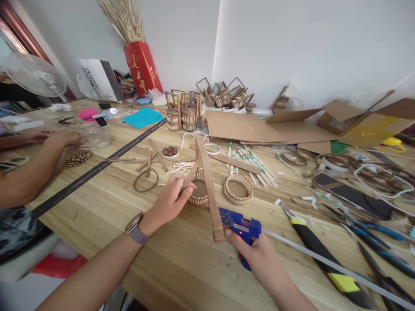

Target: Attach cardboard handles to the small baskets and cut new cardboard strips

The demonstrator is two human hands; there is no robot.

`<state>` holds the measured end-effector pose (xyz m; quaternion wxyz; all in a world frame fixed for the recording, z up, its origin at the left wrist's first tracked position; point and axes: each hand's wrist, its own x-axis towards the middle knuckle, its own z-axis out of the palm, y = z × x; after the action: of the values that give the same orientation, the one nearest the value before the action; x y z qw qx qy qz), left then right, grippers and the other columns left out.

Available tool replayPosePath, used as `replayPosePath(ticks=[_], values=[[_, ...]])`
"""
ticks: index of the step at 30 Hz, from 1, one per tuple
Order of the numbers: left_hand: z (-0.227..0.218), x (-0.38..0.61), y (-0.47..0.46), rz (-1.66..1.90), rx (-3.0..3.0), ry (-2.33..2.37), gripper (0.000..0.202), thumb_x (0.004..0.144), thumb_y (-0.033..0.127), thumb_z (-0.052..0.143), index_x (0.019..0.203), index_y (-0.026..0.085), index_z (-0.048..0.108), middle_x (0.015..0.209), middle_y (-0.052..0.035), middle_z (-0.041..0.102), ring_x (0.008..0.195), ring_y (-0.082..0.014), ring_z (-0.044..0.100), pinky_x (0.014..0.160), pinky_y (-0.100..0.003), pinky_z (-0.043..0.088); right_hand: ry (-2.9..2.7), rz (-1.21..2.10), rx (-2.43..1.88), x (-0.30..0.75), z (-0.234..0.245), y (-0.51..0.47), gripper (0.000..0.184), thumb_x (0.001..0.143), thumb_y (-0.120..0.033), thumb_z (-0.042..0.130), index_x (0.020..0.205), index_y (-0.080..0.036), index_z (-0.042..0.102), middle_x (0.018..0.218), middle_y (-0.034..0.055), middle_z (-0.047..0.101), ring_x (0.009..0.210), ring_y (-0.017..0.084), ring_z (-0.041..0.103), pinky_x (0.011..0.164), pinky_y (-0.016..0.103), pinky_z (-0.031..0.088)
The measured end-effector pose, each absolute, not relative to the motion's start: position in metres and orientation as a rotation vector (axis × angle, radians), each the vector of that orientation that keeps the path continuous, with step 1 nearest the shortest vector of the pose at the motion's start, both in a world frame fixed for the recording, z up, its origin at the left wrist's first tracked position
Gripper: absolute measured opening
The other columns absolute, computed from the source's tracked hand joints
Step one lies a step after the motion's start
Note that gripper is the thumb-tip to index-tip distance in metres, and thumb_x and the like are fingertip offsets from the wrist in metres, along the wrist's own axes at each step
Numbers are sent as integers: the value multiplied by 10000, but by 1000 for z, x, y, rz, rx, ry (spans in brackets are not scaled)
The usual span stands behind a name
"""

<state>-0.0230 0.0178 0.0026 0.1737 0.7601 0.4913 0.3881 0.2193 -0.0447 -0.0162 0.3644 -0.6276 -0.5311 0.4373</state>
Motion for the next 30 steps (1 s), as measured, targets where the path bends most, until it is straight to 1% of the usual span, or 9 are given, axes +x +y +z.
replayPosePath(ticks=[2,4,6,9,14,18,20,24,30], values=[[-2,-24,19,1074,2244,1318,231,995,332,382,1025,186,558,1119,-133,592,1213,-285,468,1054,-491,386,-1439,1068,-1624,216,-14,-43,497,700,-677,655,835,-206,739,649,26,655,576,177,570,493,268,446],[-5,-25,20,1045,2302,1242,222,993,314,401,1103,180,540,1207,-148,574,1299,-289,414,1100,-502,344,-1506,990,-1598,214,-13,-38,442,727,-631,650,884,-231,755,758,33,708,712,214,636,600,278,505],[-7,-25,21,1006,2336,1187,215,984,278,422,1133,169,532,1252,-161,561,1336,-292,387,1114,-511,334,-1565,929,-1586,212,-14,-34,389,736,-587,650,904,-256,766,802,30,733,814,248,663,697,296,533],[-8,-26,22,956,2355,1155,191,975,225,422,1110,173,547,1268,-166,551,1360,-290,371,1122,-529,329,-1618,879,-1623,210,-18,-28,373,722,-552,650,943,-278,773,818,26,757,821,278,679,710,322,551],[-9,-24,22,949,2269,1177,80,947,160,445,934,209,507,1199,-150,559,1347,-272,403,1083,-507,391,-1589,824,-1653,207,-22,-30,390,696,-566,639,911,-272,776,808,32,766,785,283,691,686,327,554],[-10,-23,22,928,2225,1120,302,785,-62,414,832,236,403,1011,-83,605,1346,-239,392,1102,-459,385,-1567,835,-1732,205,-15,-35,377,695,-548,666,930,-270,766,792,25,763,785,276,692,666,315,544],[-11,-23,23,923,2222,1075,367,721,-110,373,817,244,362,942,-60,602,1337,-229,387,1121,-454,366,-1569,875,-1734,203,-10,-37,370,706,-543,665,944,-278,764,768,16,757,782,275,690,662,313,539],[-11,-23,24,916,2210,1068,389,690,-121,356,805,250,336,924,-49,593,1304,-229,404,1118,-465,372,-1545,921,-1666,200,-5,-38,353,732,-511,640,980,-290,761,804,6,760,828,275,687,697,315,537],[-10,-22,23,891,2194,1126,352,725,-98,363,794,247,364,922,-45,603,1294,-233,421,1060,-462,427,-1591,947,-1653,201,-3,-32,290,700,-487,657,878,-277,752,749,20,745,832,287,681,683,320,536]])
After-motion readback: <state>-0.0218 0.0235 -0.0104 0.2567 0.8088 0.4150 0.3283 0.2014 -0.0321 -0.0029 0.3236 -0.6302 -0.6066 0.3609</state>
